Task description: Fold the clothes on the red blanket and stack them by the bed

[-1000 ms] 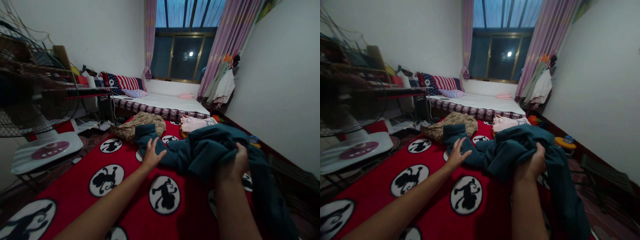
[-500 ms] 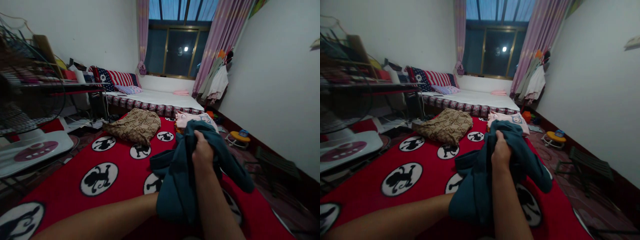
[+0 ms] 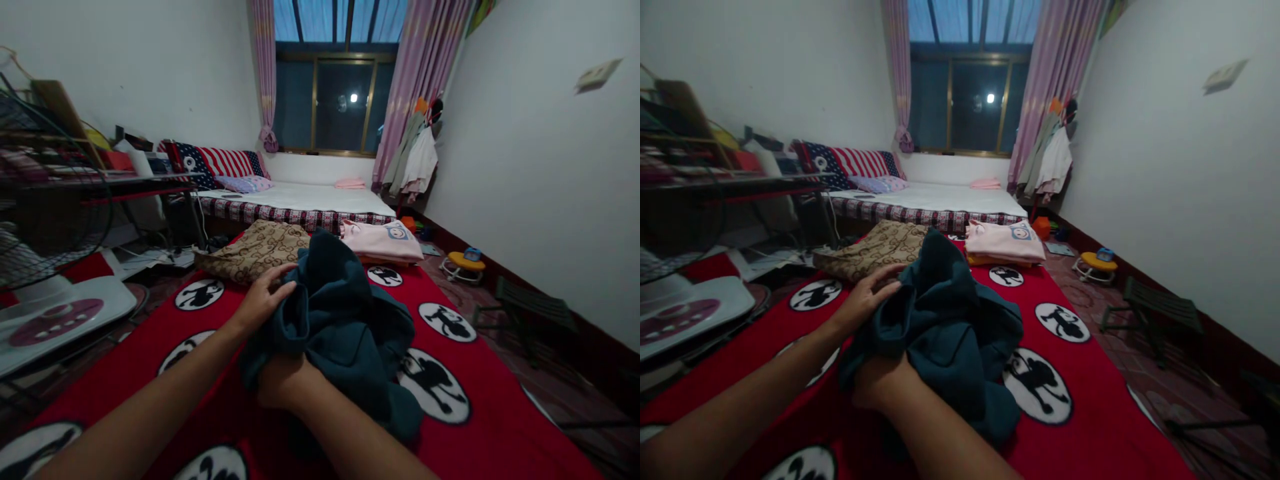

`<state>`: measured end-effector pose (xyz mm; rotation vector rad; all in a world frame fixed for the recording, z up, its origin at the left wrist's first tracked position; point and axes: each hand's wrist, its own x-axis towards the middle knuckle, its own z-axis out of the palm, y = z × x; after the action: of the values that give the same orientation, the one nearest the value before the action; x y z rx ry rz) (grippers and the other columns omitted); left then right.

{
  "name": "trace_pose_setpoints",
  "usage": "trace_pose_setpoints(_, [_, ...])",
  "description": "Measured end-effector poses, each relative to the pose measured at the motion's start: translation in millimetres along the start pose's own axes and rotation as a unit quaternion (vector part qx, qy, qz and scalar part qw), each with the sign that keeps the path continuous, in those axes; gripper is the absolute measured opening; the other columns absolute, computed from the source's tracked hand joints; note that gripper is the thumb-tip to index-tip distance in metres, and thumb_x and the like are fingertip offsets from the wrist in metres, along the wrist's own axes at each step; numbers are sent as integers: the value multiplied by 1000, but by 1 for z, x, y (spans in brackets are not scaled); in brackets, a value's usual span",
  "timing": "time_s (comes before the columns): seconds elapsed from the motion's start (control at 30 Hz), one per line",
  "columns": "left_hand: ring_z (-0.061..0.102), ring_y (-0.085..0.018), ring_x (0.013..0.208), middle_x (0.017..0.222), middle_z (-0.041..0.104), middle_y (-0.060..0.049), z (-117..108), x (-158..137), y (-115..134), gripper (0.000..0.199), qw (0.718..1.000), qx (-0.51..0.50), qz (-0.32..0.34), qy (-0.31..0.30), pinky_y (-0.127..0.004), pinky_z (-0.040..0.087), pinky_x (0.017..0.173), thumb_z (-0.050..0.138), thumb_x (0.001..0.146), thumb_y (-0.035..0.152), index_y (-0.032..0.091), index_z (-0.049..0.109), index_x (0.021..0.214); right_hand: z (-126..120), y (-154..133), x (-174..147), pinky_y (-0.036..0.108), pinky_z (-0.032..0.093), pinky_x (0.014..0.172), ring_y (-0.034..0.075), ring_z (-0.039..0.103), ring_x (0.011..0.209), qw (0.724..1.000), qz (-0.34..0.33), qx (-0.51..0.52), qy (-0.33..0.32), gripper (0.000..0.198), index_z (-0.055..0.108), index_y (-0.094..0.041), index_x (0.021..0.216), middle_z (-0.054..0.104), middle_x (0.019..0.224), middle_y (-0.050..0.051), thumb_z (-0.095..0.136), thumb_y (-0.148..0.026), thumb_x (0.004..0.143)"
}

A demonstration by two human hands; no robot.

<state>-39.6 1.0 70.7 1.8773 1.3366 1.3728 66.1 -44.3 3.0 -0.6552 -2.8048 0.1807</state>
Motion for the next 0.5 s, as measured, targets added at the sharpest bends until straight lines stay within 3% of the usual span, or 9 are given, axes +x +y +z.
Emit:
trace_pose_setpoints(0.1, [38, -30, 138, 152, 39, -9, 29, -2, -9, 79, 992, 64, 21, -110, -44, 31, 114, 70, 73, 47, 26, 43, 144, -13, -23, -8, 41, 45, 101, 27, 54, 122, 996, -34, -44, -74, 34, 67, -19, 109, 62, 128, 12, 58, -18, 76])
trace_pose_setpoints(0.17, [30, -34, 142, 155, 34, -11, 47, -5, -25, 89, 978, 134, -3, -163, -48, 26, 116, 76, 64, 43, 26, 42, 145, -40, -36, -18, 41, 49, 92, 29, 62, 109, 989, -41, -54, -134, 28, 70, -15, 102, 69, 112, 14, 61, -23, 76])
trace_pose_setpoints(0.23, [30, -35, 141, 151, 40, -10, 59, -11, -43, 83, 970, 168, -23, -174, -51, 25, 116, 74, 64, 38, 26, 47, 142, -80, -44, -30, 38, 53, 75, 28, 68, 84, 981, -34, -10, -189, 30, 72, -11, 97, 73, 93, 15, 64, -31, 76])
trace_pose_setpoints(0.3, [35, -34, 139, 143, 51, -3, 65, -17, -55, 71, 977, 149, -29, -148, -46, 28, 116, 71, 67, 36, 31, 54, 136, -119, -42, -42, 28, 50, 69, 22, 68, 82, 986, -59, 97, -120, 32, 71, -18, 104, 74, 95, 7, 65, -36, 79])
trace_pose_setpoints(0.37, [42, -31, 135, 134, 58, 3, 65, -22, -59, 57, 986, 113, -30, -119, -37, 38, 111, 68, 71, 38, 37, 61, 127, -144, -25, -47, 25, 49, 75, 18, 68, 87, 988, -9, 154, 17, 29, 69, -24, 110, 74, 97, 3, 61, -34, 84])
trace_pose_setpoints(0.43, [51, -29, 127, 127, 63, 4, 60, -25, -58, 43, 990, 83, -32, -107, -32, 45, 104, 58, 80, 42, 35, 64, 122, -146, 5, -47, 29, 47, 87, 19, 66, 98, 973, 83, 146, 159, 29, 68, -25, 113, 72, 105, 3, 57, -33, 88])
trace_pose_setpoints(0.5, [59, -27, 116, 120, 67, -2, 49, -23, -58, 39, 994, 70, -24, -84, -34, 47, 100, 45, 90, 41, 26, 66, 119, -128, 41, -43, 40, 37, 104, 25, 54, 120, 953, 172, 66, 242, 37, 65, -24, 120, 64, 126, 8, 60, -36, 86])
